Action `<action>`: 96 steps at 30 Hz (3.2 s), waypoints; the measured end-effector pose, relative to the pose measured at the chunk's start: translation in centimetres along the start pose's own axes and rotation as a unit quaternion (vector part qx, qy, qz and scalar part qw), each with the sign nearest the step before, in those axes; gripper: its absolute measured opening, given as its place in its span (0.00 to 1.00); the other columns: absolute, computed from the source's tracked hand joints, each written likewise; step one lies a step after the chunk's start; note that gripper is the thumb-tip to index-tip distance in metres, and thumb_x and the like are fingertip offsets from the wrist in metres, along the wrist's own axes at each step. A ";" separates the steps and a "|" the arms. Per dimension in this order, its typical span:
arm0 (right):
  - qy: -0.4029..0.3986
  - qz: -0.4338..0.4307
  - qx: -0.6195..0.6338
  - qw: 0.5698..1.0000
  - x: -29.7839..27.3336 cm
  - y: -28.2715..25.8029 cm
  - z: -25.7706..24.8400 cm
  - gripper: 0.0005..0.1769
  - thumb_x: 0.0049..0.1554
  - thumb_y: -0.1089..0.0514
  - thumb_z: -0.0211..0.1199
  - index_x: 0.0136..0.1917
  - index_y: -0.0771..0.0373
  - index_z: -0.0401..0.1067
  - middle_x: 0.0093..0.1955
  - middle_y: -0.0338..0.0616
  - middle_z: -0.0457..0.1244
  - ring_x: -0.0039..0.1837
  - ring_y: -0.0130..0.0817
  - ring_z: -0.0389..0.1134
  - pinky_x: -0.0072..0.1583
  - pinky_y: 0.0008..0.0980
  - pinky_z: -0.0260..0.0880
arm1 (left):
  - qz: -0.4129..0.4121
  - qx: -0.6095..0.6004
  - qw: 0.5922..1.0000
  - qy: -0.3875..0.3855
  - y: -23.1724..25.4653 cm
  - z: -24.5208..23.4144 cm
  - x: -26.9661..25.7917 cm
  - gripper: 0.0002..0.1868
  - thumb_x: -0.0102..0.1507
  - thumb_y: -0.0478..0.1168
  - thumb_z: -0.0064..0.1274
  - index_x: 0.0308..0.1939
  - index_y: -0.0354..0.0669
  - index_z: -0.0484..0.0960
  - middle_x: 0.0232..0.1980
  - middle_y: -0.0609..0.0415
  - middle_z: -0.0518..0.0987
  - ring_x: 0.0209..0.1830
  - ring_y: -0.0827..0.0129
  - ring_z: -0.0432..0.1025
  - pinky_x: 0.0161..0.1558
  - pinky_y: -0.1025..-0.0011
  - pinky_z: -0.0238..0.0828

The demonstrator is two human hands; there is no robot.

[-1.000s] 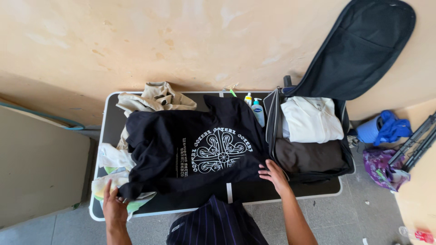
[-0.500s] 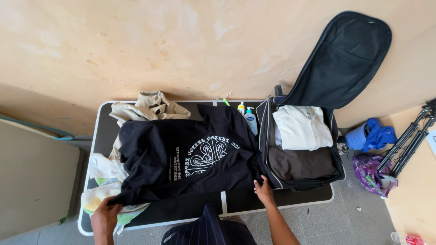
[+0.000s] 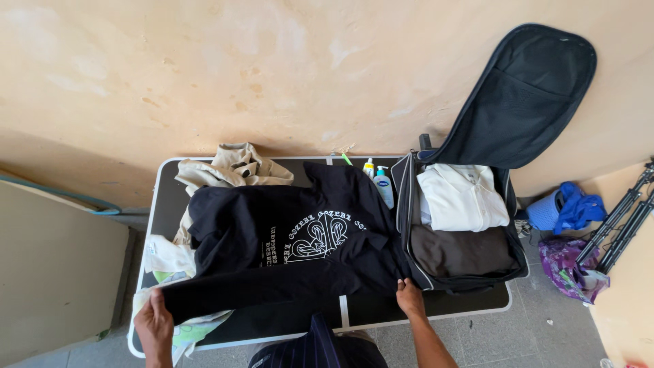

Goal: The person folds several garments on a table and places them into an open suitcase. The person folds a brown garment, a black t-shirt, and a black long-sleeved shirt, arranging each neatly inside the suitcase.

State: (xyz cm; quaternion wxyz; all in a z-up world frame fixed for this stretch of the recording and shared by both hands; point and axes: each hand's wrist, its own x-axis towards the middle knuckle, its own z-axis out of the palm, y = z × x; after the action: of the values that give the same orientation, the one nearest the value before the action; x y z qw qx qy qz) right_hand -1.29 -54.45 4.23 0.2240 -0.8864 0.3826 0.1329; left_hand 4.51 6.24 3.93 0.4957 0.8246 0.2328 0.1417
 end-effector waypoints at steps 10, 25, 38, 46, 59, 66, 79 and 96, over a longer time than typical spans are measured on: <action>-0.045 0.050 -0.100 0.993 -1.4 1.1 -0.6 0.20 0.66 0.41 0.47 0.65 0.49 0.67 0.60 0.53 0.68 0.65 0.55 0.68 0.66 0.52 0.68 | -0.045 0.398 0.906 -0.139 -1.2 -3.3 1.1 0.35 0.62 0.72 0.53 0.58 0.51 0.83 0.44 0.37 0.85 0.47 0.41 0.80 0.48 0.52 0.77; -0.062 0.021 0.123 0.990 2.6 -4.5 1.5 0.36 0.57 0.38 0.69 0.69 0.61 0.64 0.52 0.51 0.69 0.46 0.44 0.71 0.47 0.44 0.75 | -0.126 0.333 0.934 -0.012 -2.5 -1.9 -1.9 0.28 0.70 0.68 0.50 0.64 0.59 0.82 0.50 0.40 0.84 0.52 0.40 0.77 0.51 0.48 0.73; -0.285 -0.171 0.379 0.864 4.6 -3.1 0.4 0.24 0.61 0.49 0.55 0.65 0.63 0.73 0.52 0.39 0.73 0.49 0.32 0.77 0.53 0.34 0.79 | 0.003 0.081 0.985 -0.153 6.5 7.5 -8.1 0.22 0.69 0.52 0.48 0.60 0.43 0.76 0.52 0.43 0.83 0.46 0.55 0.80 0.48 0.61 0.77; -0.278 -0.299 0.029 0.912 -1.7 1.8 3.3 0.20 0.60 0.46 0.65 0.58 0.61 0.77 0.54 0.42 0.66 0.56 0.33 0.69 0.59 0.36 0.71 | 0.043 0.110 0.859 -0.498 11.4 24.2 -15.5 0.24 0.70 0.49 0.45 0.70 0.63 0.67 0.38 0.52 0.87 0.39 0.61 0.80 0.45 0.60 0.74; -0.137 -0.187 0.276 0.933 0.1 1.0 4.1 0.19 0.56 0.65 0.61 0.60 0.59 0.79 0.51 0.42 0.66 0.49 0.35 0.70 0.52 0.34 0.73 | -0.117 0.060 0.814 -0.566 13.1 32.9 -15.9 0.17 0.66 0.39 0.49 0.60 0.47 0.74 0.34 0.55 0.84 0.29 0.67 0.80 0.30 0.70 0.76; -0.162 -0.110 0.412 0.890 2.7 0.0 2.9 0.17 0.60 0.53 0.63 0.61 0.60 0.77 0.57 0.38 0.66 0.55 0.30 0.68 0.57 0.30 0.69 | -0.245 -0.127 0.797 -0.538 6.9 30.5 -17.2 0.13 0.67 0.46 0.46 0.50 0.44 0.76 0.43 0.60 0.80 0.38 0.69 0.82 0.31 0.67 0.80; -0.168 -0.249 0.168 0.939 1.9 1.3 4.1 0.20 0.59 0.65 0.62 0.64 0.54 0.76 0.59 0.45 0.63 0.44 0.30 0.68 0.51 0.30 0.72 | -0.110 0.262 0.885 -0.368 14.3 28.5 -19.4 0.38 0.56 0.63 0.61 0.62 0.50 0.66 0.46 0.42 0.82 0.49 0.46 0.78 0.52 0.52 0.73; -0.229 -0.225 0.096 0.942 1.9 2.3 0.8 0.43 0.56 0.67 0.62 0.79 0.42 0.52 0.84 0.42 0.43 0.51 0.32 0.66 0.57 0.31 0.72 | -0.158 0.017 0.938 -0.308 7.7 29.9 -19.9 0.24 0.58 0.51 0.63 0.48 0.41 0.73 0.30 0.49 0.86 0.27 0.62 0.81 0.34 0.68 0.76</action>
State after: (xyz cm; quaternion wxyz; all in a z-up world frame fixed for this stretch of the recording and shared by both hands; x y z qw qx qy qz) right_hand -1.72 -56.63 2.05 0.4133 -0.8695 0.1229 0.2408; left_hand 3.34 -29.72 -3.31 0.5450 0.7890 0.1982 -0.2030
